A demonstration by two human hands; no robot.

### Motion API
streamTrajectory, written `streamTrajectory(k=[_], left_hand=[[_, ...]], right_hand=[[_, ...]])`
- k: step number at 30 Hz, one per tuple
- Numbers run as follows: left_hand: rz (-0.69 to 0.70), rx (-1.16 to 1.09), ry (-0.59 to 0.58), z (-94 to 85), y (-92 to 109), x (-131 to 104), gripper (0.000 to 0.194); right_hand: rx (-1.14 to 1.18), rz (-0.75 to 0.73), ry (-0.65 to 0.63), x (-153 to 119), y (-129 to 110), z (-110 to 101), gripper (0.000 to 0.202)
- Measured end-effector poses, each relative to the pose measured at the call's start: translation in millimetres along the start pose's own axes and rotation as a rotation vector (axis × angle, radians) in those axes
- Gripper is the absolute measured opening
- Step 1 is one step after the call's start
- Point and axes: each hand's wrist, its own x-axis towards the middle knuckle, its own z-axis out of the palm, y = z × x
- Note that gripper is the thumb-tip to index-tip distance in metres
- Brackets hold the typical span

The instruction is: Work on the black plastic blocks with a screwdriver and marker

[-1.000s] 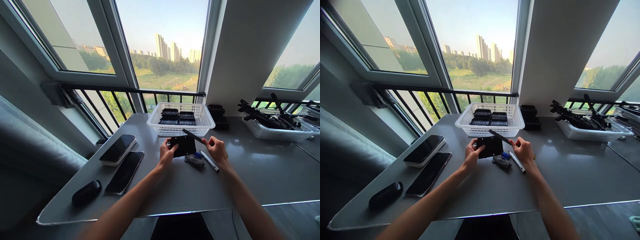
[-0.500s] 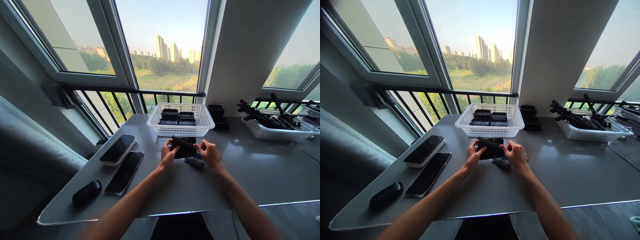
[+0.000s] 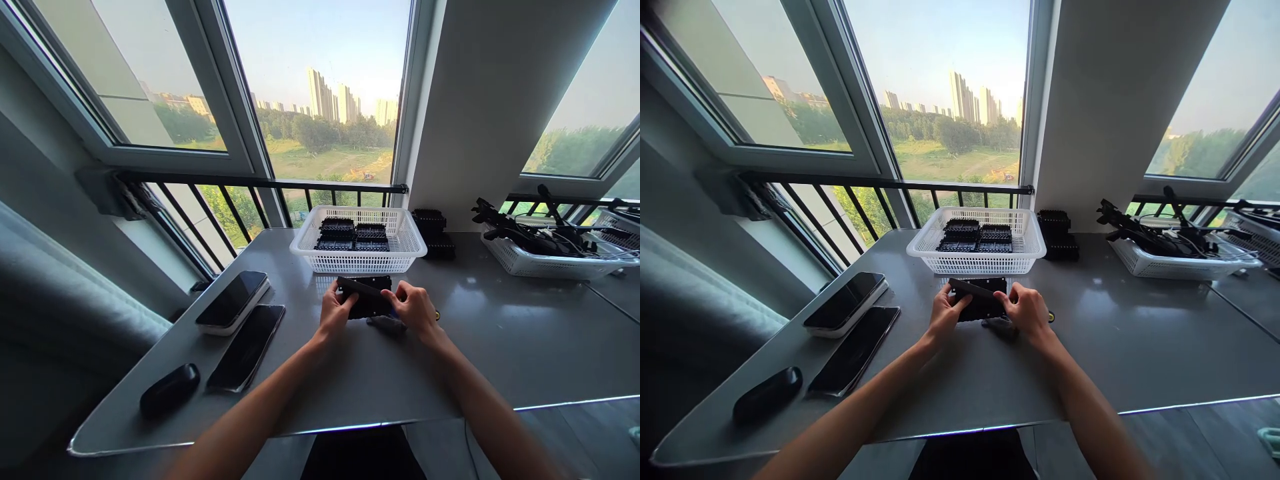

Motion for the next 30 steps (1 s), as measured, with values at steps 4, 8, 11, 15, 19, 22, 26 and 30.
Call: streamTrajectory(k=[4, 8, 11, 15, 19, 22, 26, 30], left_hand=[[-0.001, 0.0, 0.024, -0.3, 1.9, -0.1, 0.042], [0.015, 0.014, 0.048, -1.7, 5.4, 1.3, 0.041], [0.038, 0.031, 0.034, 0.3, 7.4, -2.1, 0.039], [0.051, 0.116, -0.033, 7.8, 8.1, -13.8, 0.035], [0.056, 0.115, -0.086, 12.5, 8.9, -20.7, 0.033], [0.014, 0.076, -0.095, 10.4, 11.8, -18.2, 0.036], [-0.039, 0.003, -0.057, 4.4, 15.3, -10.4, 0.047], [-0.085, -0.042, -0.075, 0.4, 10.0, -2.9, 0.057]], right_hand=[[-0.009, 0.044, 0.029, 3.0, 5.9, -4.3, 0.046], [0.022, 0.095, 0.15, 8.1, 15.7, -15.8, 0.046], [0.019, 0.081, 0.196, 6.9, 8.8, -17.3, 0.049], [-0.022, 0.008, 0.189, 0.8, -8.0, -12.2, 0.055], [0.016, 0.002, 0.154, -1.6, -11.7, -10.7, 0.049], [0.168, -0.002, 0.128, 0.6, -7.8, -12.7, 0.045], [0.3, 0.066, 0.092, 4.2, -3.7, -17.1, 0.041], [0.42, 0.088, 0.018, 5.4, -1.3, -19.3, 0.036]])
